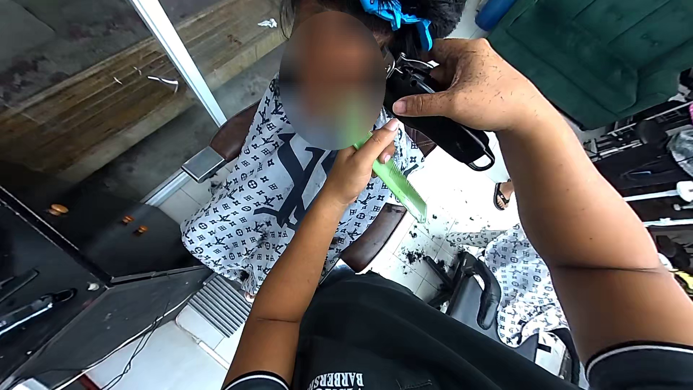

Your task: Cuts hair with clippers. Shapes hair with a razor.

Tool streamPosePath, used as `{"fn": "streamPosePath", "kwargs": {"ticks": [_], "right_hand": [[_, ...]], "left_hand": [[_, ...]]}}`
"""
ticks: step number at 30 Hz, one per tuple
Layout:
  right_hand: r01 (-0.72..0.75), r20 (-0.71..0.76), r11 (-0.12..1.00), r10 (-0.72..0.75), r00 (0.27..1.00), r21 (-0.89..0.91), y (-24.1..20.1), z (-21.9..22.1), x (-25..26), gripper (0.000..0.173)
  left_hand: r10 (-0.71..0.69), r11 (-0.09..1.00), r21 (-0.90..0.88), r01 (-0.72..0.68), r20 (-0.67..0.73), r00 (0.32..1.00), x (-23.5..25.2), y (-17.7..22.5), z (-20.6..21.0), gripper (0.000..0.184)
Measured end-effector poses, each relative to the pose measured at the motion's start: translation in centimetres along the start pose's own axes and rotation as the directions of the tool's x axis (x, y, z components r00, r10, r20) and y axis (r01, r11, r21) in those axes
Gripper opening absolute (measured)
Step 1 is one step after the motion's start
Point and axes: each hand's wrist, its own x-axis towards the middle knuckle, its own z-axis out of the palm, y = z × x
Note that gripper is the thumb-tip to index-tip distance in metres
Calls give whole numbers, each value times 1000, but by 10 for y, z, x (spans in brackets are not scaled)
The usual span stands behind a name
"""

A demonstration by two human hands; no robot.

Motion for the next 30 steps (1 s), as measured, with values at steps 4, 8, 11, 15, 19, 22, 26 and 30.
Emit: {"fn": "streamPosePath", "kwargs": {"ticks": [4,8,11,15,19,22,26,30], "right_hand": [[-1,8,1000,1,1000,6,1,-1,2,52],[-2,5,1000,2,1000,-8,1,-1,3,52],[-2,10,1000,2,1000,-12,1,-2,2,52],[-4,7,1000,4,1000,-10,1,-2,2,53],[5,1,1000,-5,1000,-15,1,0,2,53],[9,17,1000,-9,1000,16,3,-1,1,53],[-7,18,1000,7,1000,13,3,-1,1,53],[-1,20,1000,1,1000,-2,2,-1,3,53]], "left_hand": [[-8,1000,16,8,-6,1000,0,0,-1,43],[6,1000,1,-6,1,1000,1,0,0,36],[9,1000,1,-9,1,1000,1,-1,-1,36],[2,1000,3,-2,-3,1000,0,-1,-1,39],[7,1000,1,-7,-8,1000,0,0,0,34],[4,1000,-2,-4,-7,1000,-1,-1,-1,38],[-1,1000,9,1,-1,1000,-1,-1,-2,40],[9,1000,2,-9,9,1000,-1,0,-2,41]]}}
